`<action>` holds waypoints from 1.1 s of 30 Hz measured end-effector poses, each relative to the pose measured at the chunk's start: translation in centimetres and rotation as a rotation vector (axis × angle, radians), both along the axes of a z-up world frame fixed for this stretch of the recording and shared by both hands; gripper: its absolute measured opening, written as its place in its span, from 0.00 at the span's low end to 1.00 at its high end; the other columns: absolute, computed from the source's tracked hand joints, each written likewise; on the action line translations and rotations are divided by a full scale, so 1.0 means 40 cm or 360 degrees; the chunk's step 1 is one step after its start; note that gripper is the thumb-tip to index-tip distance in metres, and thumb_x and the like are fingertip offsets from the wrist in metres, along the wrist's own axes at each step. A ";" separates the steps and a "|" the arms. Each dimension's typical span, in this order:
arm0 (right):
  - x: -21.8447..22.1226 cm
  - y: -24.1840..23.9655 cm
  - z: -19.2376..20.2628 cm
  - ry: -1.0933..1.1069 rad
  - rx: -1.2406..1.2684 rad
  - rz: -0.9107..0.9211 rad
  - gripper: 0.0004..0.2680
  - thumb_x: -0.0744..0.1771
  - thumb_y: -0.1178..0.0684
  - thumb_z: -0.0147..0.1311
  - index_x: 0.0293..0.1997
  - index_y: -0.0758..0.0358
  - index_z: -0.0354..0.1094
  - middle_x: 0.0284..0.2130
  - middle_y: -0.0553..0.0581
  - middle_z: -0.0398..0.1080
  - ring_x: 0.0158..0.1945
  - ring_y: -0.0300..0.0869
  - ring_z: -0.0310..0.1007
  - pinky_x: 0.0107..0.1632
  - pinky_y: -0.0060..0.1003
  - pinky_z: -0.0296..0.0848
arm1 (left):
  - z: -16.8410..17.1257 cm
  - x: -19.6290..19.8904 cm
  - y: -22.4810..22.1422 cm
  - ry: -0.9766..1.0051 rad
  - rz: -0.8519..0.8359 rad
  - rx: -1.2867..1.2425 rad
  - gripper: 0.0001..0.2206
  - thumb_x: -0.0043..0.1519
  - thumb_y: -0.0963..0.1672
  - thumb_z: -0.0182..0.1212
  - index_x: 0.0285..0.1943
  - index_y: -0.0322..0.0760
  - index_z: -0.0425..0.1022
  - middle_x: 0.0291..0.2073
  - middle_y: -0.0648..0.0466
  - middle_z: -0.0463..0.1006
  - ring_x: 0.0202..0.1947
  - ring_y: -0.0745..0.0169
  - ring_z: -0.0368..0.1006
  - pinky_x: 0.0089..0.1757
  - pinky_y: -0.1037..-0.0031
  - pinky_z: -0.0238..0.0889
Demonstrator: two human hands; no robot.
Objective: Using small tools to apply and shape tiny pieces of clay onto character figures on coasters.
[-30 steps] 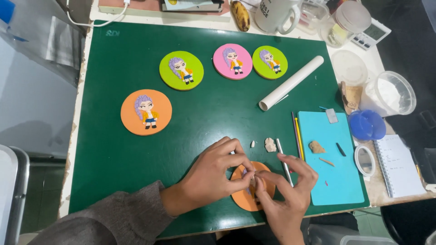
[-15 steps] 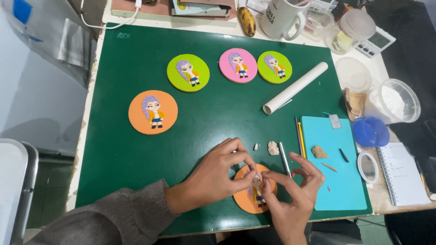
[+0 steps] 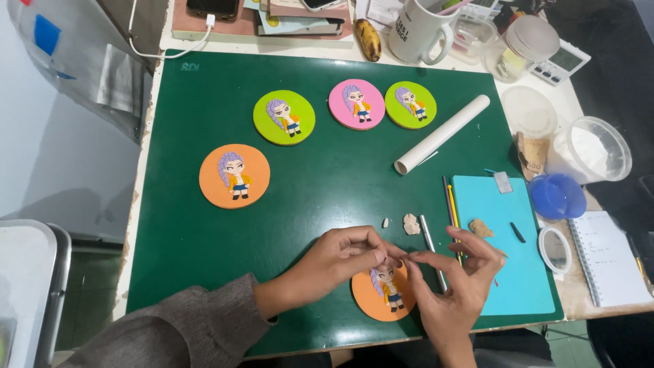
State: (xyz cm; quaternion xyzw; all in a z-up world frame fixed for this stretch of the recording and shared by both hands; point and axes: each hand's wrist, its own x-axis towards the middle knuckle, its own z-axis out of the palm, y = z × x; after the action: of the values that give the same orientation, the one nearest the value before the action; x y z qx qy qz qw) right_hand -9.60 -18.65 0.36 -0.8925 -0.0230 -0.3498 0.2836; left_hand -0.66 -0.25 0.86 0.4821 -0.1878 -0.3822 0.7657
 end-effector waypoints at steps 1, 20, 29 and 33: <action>0.000 -0.002 -0.003 -0.0004 0.0001 0.0002 0.03 0.65 0.59 0.66 0.38 0.58 0.76 0.56 0.62 0.60 0.64 0.52 0.58 0.58 0.46 0.68 | 0.001 0.000 0.001 -0.0004 0.0002 0.0001 0.07 0.66 0.45 0.58 0.40 0.36 0.76 0.52 0.45 0.83 0.52 0.57 0.80 0.54 0.68 0.74; 0.006 0.011 -0.011 0.0056 -0.0525 -0.0131 0.23 0.69 0.75 0.40 0.58 0.47 0.76 0.63 0.57 0.57 0.66 0.55 0.53 0.64 0.45 0.62 | 0.007 0.012 0.001 0.0576 -0.0052 -0.0376 0.07 0.67 0.43 0.55 0.36 0.37 0.67 0.64 0.31 0.72 0.66 0.40 0.70 0.60 0.60 0.68; 0.006 0.005 -0.009 0.0152 -0.0481 -0.0221 0.36 0.56 0.79 0.30 0.59 0.44 0.76 0.64 0.57 0.58 0.67 0.54 0.55 0.63 0.44 0.56 | -0.001 0.017 0.000 0.0523 -0.0022 -0.0327 0.08 0.66 0.45 0.56 0.36 0.38 0.68 0.65 0.26 0.70 0.66 0.35 0.69 0.58 0.57 0.70; 0.008 0.001 -0.016 0.0149 -0.0487 -0.0239 0.34 0.57 0.79 0.33 0.59 0.45 0.76 0.63 0.58 0.59 0.67 0.55 0.56 0.65 0.47 0.54 | 0.009 0.021 0.001 0.0487 -0.0026 -0.0281 0.08 0.66 0.46 0.56 0.37 0.38 0.68 0.64 0.26 0.71 0.66 0.36 0.70 0.56 0.60 0.71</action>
State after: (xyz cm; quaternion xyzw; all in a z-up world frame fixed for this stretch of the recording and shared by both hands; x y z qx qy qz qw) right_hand -9.29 -18.60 -0.28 -0.9398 0.0040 -0.3206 0.1183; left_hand 0.18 -0.20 1.22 0.3478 -0.1059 -0.4394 0.8215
